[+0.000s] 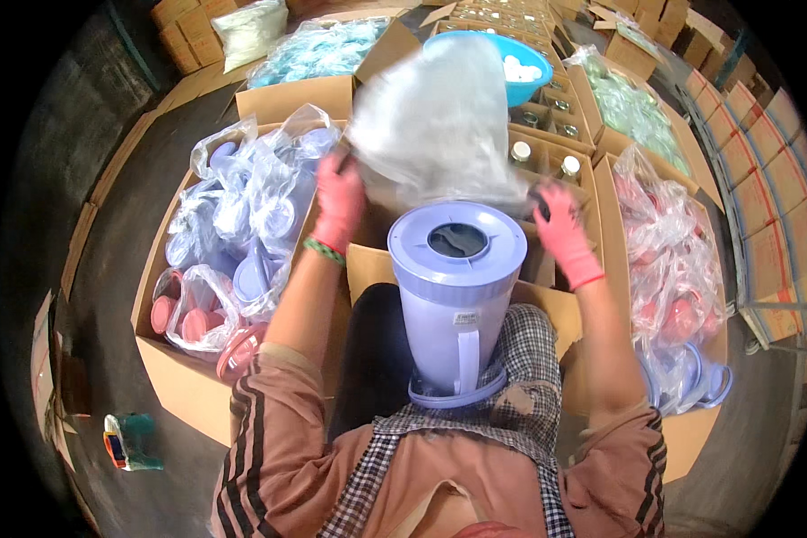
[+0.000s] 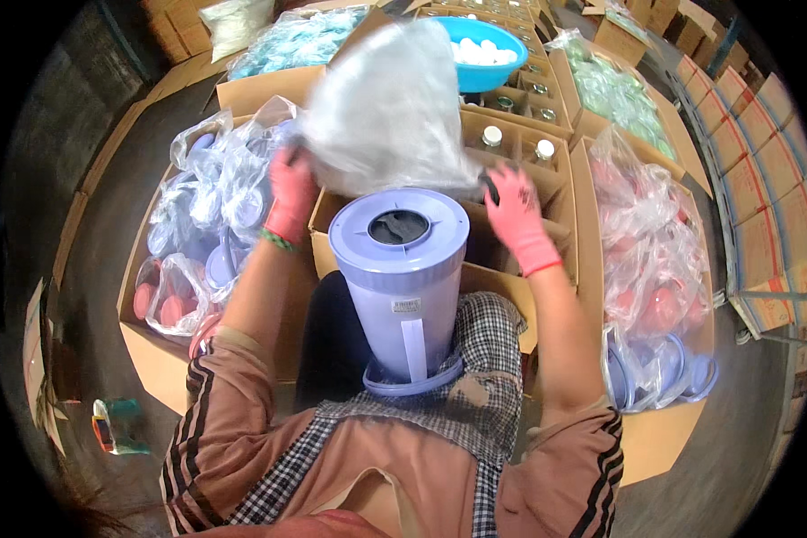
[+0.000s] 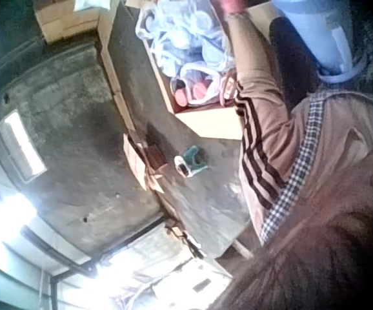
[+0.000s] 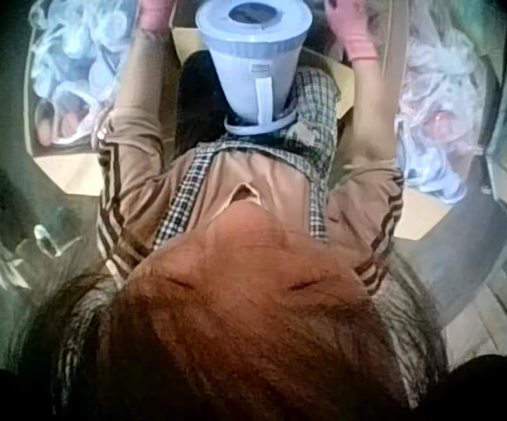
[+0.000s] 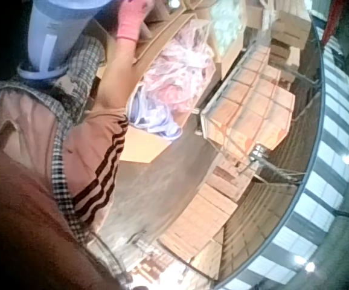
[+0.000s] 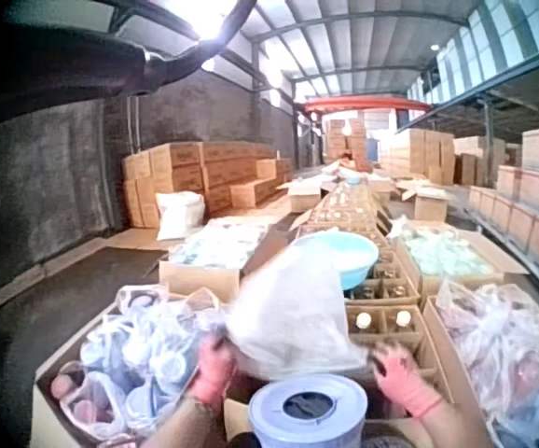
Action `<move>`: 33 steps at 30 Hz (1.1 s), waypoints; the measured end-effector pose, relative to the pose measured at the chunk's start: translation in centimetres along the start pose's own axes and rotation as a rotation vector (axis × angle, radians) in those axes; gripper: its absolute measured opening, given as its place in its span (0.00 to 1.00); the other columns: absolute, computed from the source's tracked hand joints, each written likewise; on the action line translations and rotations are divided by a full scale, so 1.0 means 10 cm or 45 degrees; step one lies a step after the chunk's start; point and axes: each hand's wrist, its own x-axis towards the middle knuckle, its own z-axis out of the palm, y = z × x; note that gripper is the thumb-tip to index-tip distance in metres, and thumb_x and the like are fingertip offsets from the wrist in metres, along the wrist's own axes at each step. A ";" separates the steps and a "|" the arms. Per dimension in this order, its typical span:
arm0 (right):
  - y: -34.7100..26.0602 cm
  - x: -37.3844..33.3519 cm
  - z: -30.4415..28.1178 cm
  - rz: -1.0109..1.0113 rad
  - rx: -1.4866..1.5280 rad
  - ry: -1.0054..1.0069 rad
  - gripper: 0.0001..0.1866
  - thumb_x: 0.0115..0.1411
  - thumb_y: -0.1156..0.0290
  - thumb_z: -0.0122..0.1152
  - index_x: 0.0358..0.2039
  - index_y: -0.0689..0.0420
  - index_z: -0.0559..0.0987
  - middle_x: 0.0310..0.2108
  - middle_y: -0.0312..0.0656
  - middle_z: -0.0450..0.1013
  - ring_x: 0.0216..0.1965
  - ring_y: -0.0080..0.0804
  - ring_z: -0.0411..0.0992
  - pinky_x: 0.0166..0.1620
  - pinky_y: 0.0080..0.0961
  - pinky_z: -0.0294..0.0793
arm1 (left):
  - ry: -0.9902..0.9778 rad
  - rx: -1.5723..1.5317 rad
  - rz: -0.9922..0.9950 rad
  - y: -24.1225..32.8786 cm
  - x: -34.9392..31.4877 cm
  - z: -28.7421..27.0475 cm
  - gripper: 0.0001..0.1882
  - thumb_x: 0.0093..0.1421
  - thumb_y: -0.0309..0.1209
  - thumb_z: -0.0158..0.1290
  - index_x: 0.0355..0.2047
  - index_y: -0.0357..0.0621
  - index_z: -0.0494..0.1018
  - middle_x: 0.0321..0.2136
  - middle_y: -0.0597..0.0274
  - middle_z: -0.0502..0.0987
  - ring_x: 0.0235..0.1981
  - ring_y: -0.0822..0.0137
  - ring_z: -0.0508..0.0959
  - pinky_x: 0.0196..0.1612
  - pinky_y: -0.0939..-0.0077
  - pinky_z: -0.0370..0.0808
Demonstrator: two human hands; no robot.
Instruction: The person assembles and packs plastic pitchers into cardboard boxes. They pick up a pitcher, insert a metal inner liner, place a lid on top, and then wrap the assembled unit in a clear plastic bag before placing it into a box.
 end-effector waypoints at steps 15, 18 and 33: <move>-0.29 -1.08 -0.70 0.735 1.356 -0.007 0.18 0.56 0.64 0.50 0.40 0.67 0.69 0.28 0.37 0.70 0.29 0.22 0.67 0.34 0.15 0.66 | -0.526 -0.876 -0.735 0.70 -0.85 -0.64 0.09 0.55 0.27 0.46 0.36 0.37 0.68 0.24 0.68 0.70 0.23 0.79 0.68 0.25 0.87 0.64; -0.56 -0.78 -0.70 0.719 1.420 0.019 0.17 0.59 0.60 0.47 0.36 0.64 0.69 0.28 0.34 0.67 0.27 0.17 0.63 0.28 0.13 0.62 | -0.344 -1.370 -1.075 0.90 -0.73 -0.48 0.12 0.59 0.34 0.43 0.36 0.37 0.67 0.29 0.63 0.70 0.29 0.74 0.70 0.32 0.80 0.69; -0.90 -0.92 -1.07 0.026 0.479 -0.848 0.13 0.46 0.66 0.59 0.29 0.61 0.75 0.38 0.48 0.66 0.44 0.47 0.62 0.47 0.36 0.62 | -0.386 -0.357 -0.132 0.81 -1.05 -0.93 0.12 0.40 0.24 0.55 0.28 0.35 0.70 0.23 0.53 0.72 0.27 0.59 0.74 0.34 0.74 0.70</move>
